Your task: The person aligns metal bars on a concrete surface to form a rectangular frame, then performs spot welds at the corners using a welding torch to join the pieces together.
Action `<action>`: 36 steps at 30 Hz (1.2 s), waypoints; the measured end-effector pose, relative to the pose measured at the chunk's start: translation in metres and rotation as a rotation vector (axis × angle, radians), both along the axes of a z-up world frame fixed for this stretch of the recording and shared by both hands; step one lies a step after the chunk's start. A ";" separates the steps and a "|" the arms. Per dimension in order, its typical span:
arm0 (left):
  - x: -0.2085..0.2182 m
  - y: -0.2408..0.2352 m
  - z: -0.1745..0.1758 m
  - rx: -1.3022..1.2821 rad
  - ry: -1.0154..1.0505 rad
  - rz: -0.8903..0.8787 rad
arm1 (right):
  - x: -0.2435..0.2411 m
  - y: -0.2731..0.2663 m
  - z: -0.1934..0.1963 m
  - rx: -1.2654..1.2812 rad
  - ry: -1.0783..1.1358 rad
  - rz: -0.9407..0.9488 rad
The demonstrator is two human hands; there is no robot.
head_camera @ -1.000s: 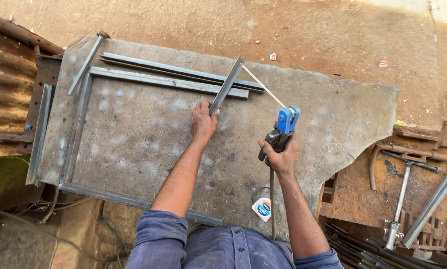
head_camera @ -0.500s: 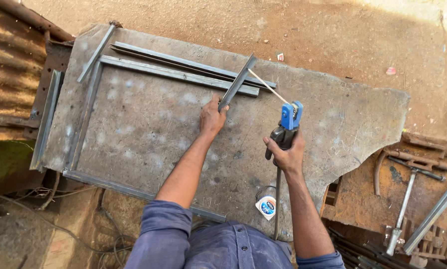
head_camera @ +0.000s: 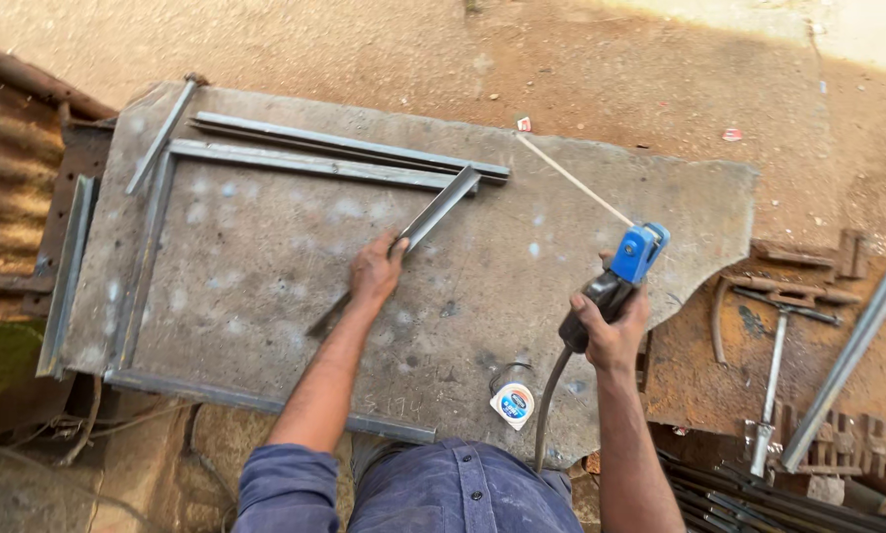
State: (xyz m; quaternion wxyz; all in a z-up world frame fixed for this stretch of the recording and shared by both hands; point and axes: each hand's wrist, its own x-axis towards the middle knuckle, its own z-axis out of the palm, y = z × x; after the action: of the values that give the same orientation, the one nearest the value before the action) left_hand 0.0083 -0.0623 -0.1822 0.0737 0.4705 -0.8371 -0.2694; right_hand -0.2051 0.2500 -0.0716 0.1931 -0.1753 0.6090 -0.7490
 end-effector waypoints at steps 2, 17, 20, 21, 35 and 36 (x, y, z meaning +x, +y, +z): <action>0.010 -0.005 0.001 -0.111 -0.037 -0.056 | 0.001 0.014 0.008 -0.007 -0.017 -0.001; -0.002 -0.050 -0.016 -0.383 -0.077 -0.214 | 0.015 0.025 -0.011 0.405 0.145 0.150; -0.002 -0.051 -0.018 -0.334 -0.102 -0.175 | 0.018 0.015 -0.013 0.479 0.097 0.204; -0.002 -0.050 -0.018 -0.351 -0.106 -0.171 | 0.018 0.011 -0.013 0.481 0.090 0.224; -0.003 -0.040 -0.009 -0.347 -0.112 -0.113 | 0.022 0.006 -0.013 0.526 0.129 0.243; -0.004 -0.041 -0.008 -0.338 -0.104 -0.117 | 0.022 0.007 -0.012 0.524 0.137 0.234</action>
State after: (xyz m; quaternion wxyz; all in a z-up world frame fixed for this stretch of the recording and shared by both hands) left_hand 0.0041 -0.1030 -0.1900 0.0926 0.4152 -0.8990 -0.1038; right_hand -0.1834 0.2570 -0.0837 0.2754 -0.2384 0.7691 -0.5252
